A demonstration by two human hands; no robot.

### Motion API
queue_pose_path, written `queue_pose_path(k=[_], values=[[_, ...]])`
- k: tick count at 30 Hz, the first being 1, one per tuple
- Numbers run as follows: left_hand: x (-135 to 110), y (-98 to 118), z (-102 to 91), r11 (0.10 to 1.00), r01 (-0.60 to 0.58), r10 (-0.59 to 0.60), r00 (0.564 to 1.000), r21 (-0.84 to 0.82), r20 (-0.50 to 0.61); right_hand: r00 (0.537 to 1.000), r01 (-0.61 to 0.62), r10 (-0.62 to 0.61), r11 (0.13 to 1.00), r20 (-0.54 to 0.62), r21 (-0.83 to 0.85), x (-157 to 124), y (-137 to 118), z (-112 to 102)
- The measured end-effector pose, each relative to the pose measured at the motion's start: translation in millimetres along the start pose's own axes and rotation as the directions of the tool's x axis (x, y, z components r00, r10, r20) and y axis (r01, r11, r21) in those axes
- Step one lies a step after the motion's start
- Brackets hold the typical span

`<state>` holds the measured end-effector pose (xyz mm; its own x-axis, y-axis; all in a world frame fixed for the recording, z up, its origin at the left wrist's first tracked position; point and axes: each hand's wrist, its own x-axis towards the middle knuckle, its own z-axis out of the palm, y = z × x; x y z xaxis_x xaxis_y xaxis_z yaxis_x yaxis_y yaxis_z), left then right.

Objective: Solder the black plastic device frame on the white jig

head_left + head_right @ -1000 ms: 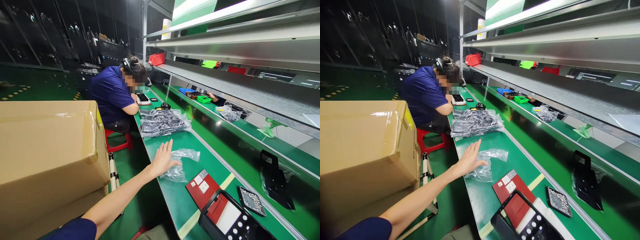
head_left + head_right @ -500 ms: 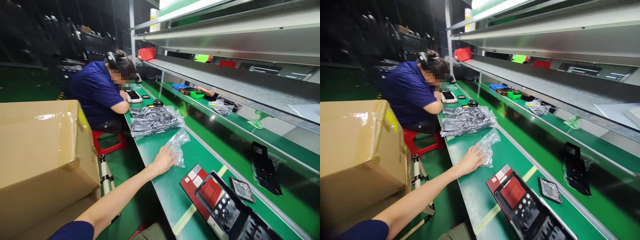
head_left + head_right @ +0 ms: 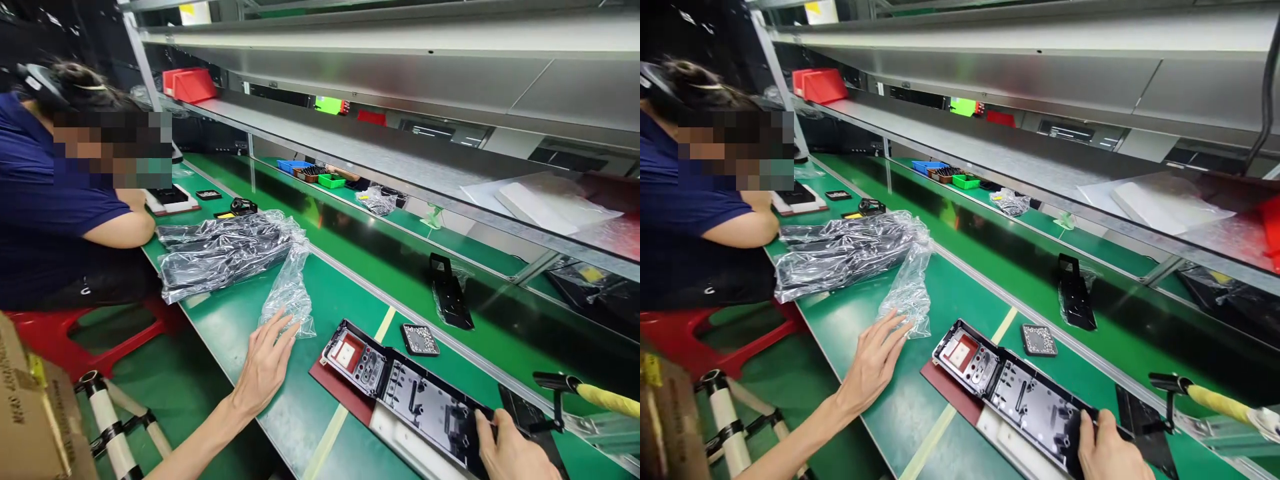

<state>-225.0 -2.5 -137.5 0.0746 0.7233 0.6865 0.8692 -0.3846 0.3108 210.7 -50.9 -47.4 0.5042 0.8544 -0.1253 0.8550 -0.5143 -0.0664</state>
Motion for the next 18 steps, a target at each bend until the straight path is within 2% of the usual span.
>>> queue_pose_path(k=[3,5,10,14,18], values=[[0.0,4.7,-4.0,0.999,-0.009,0.008,1.000,-0.042,-0.030,0.999,0.008,-0.008,1.000,0.043,-0.008,-1.1,-3.6,8.7],[1.4,15.1,-7.5,0.997,-0.028,0.025,0.999,-0.078,-0.040,0.998,0.015,-0.014,1.000,0.069,-0.010,0.3,-3.4,14.7],[2.1,63.8,-11.9,0.961,-0.171,0.185,0.981,-0.216,0.050,0.988,0.016,-0.019,1.000,0.150,0.023,-0.6,-10.1,21.9],[1.2,104.0,-5.9,0.917,-0.270,0.320,0.938,-0.295,0.134,0.989,-0.005,-0.004,0.998,0.150,0.061,-12.2,-14.8,17.5],[2.4,127.3,4.0,0.878,-0.368,0.449,0.855,-0.308,0.259,0.994,-0.027,0.007,0.984,0.113,0.177,-29.4,-0.1,15.2]])
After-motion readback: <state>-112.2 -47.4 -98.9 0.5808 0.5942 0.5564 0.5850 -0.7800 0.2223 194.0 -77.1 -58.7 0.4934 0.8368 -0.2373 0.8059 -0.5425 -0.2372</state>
